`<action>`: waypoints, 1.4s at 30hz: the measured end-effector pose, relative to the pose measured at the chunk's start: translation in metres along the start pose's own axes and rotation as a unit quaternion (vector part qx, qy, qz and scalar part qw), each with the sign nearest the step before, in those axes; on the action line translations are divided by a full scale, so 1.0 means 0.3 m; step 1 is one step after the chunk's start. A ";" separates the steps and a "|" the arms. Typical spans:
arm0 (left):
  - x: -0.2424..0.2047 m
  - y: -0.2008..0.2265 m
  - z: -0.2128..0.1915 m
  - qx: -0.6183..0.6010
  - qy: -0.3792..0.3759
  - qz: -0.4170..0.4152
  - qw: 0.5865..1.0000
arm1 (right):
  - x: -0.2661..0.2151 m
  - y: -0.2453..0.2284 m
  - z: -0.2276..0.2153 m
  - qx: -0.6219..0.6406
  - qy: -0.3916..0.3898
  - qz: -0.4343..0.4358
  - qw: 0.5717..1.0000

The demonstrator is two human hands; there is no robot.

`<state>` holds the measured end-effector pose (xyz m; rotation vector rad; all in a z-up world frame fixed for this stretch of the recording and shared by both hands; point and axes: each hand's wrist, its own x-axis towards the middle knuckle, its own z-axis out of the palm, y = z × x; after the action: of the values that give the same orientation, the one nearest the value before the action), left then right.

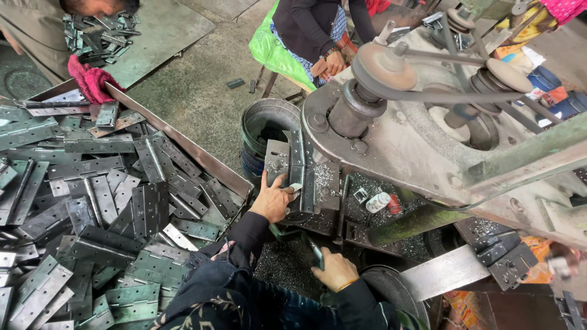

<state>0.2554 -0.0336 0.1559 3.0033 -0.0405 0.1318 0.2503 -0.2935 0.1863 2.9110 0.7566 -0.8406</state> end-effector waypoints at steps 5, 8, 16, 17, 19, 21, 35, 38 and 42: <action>0.009 -0.007 0.028 -0.007 -0.005 0.003 1.000 | 0.021 0.048 0.109 0.021 0.016 0.009 1.000; -0.012 0.001 0.040 0.002 0.060 0.012 0.998 | 0.024 0.090 0.271 0.059 0.055 0.027 0.996; -0.079 0.138 0.021 0.021 0.035 -0.042 0.998 | 0.055 0.168 0.475 0.118 0.159 -0.016 0.980; -0.062 0.140 0.002 0.022 0.040 -0.056 0.997 | 0.070 0.161 0.434 0.105 0.133 -0.010 0.985; -0.051 0.159 -0.022 0.032 0.021 -0.069 0.997 | 0.065 0.141 0.345 0.079 0.076 0.003 0.994; -0.045 0.158 -0.023 0.032 0.014 -0.084 0.996 | 0.063 0.125 0.250 0.051 0.054 0.008 0.997; 0.057 0.104 0.078 0.012 0.143 -0.126 0.982 | 0.075 0.137 0.433 0.107 0.117 0.030 0.987; 0.023 0.126 0.106 0.026 0.160 -0.126 0.979 | 0.048 0.154 0.445 0.102 0.081 0.027 0.991; 0.089 0.109 0.095 0.027 0.135 -0.138 0.981 | 0.078 0.127 0.239 0.048 0.060 -0.001 0.997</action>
<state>0.2833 -0.0704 0.1344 2.9757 0.4092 0.5129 0.2495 -0.3273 0.1088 3.0691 0.7483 -0.7282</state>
